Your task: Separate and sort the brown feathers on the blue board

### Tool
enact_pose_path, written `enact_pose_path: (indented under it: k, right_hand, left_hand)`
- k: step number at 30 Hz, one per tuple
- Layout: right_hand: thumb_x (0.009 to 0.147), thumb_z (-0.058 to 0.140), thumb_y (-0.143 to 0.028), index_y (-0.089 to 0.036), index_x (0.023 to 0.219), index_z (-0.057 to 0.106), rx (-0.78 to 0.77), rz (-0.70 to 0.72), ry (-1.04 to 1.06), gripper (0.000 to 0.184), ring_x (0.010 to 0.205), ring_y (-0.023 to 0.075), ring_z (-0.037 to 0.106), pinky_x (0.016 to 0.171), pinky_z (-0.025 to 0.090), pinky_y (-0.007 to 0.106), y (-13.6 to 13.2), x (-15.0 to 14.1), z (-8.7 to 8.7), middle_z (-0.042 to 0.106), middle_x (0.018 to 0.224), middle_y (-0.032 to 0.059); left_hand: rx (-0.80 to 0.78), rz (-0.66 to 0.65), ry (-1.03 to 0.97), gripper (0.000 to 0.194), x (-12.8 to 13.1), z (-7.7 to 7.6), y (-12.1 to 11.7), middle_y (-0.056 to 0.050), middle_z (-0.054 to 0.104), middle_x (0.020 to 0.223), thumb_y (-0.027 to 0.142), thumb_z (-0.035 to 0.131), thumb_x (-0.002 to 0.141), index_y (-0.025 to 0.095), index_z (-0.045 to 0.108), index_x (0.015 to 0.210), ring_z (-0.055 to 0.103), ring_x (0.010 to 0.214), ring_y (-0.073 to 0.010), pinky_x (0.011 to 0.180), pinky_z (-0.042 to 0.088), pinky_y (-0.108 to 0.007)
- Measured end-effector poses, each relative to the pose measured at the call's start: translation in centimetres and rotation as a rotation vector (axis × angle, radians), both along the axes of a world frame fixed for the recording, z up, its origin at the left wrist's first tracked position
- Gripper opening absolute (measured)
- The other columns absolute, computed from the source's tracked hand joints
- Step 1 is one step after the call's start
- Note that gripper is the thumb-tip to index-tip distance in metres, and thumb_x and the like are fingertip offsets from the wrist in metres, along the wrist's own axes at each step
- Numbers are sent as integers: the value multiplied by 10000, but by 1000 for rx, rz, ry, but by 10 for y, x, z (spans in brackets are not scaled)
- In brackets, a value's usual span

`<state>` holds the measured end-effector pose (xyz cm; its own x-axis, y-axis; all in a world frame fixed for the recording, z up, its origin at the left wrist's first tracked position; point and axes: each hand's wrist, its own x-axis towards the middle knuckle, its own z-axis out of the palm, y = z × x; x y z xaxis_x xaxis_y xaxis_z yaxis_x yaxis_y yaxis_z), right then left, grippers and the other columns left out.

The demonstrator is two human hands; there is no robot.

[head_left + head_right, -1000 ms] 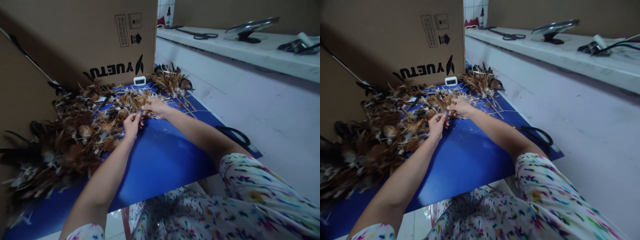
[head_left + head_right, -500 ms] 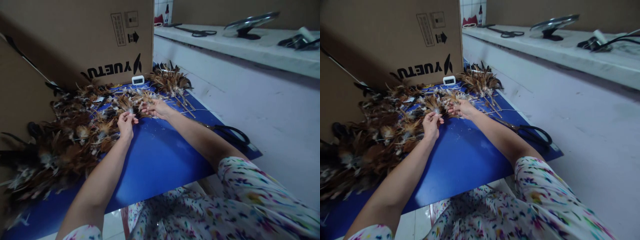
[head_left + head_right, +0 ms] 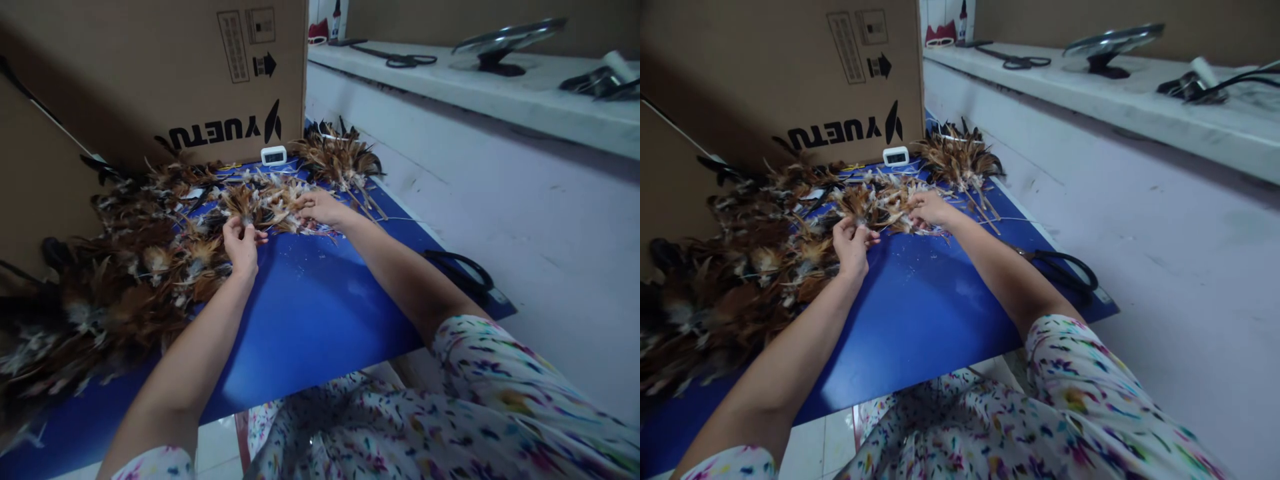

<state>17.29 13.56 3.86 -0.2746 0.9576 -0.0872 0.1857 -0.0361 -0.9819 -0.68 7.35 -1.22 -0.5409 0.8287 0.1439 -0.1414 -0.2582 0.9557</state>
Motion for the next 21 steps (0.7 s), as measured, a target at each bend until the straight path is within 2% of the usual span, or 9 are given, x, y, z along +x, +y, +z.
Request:
enact_pose_path:
  k: [3,7,10,13,15,18,21]
  right_hand:
    - [690,582,55,-144,783,590,30,-11,-70,220,454,152,572,386,455,248,-1,4,2,570,484,-12]
    - [727,585,43,-124,733,590,82,-54,-118,167,452,140,576,388,446,230,-2,11,4,580,491,6]
    - [764,590,18,-122,742,599,77,-68,-76,142,475,127,584,402,423,212,-2,14,6,625,545,23]
    - [791,570,19,-117,773,616,53,-107,21,144,475,83,544,447,404,192,-7,13,12,646,572,15]
    - [779,577,34,-113,776,624,28,-109,81,155,493,64,527,495,414,186,-12,12,17,656,585,9]
    - [761,591,34,-123,795,611,-70,-68,155,162,513,58,521,500,398,178,-23,11,19,676,628,8]
    - [734,599,36,-140,845,591,-173,-18,247,208,492,54,495,463,366,180,-36,14,14,693,703,16]
  left_hand:
    - [-18,22,144,332,0,-3,-1,-89,541,1199,134,543,767,210,460,1079,584,505,-46,466,507,-214]
    - [25,57,374,302,0,-6,-6,-107,500,1216,175,542,782,191,500,1081,551,513,-30,445,489,-192]
    - [73,90,505,228,1,-2,-11,-126,435,1260,212,537,802,166,519,1025,548,549,-32,448,486,-199]
    - [131,141,627,136,3,4,-16,-131,447,1223,225,550,800,145,545,909,585,689,-81,528,506,-217]
    - [171,152,705,91,5,7,-19,-104,526,1087,223,563,793,150,561,847,591,779,-120,613,515,-234]
    - [151,17,679,81,12,8,-22,-22,588,792,247,553,815,176,563,854,584,686,-115,613,494,-228]
    - [63,-231,463,131,22,7,-27,35,587,653,292,538,832,193,521,917,519,455,-80,458,432,-198]
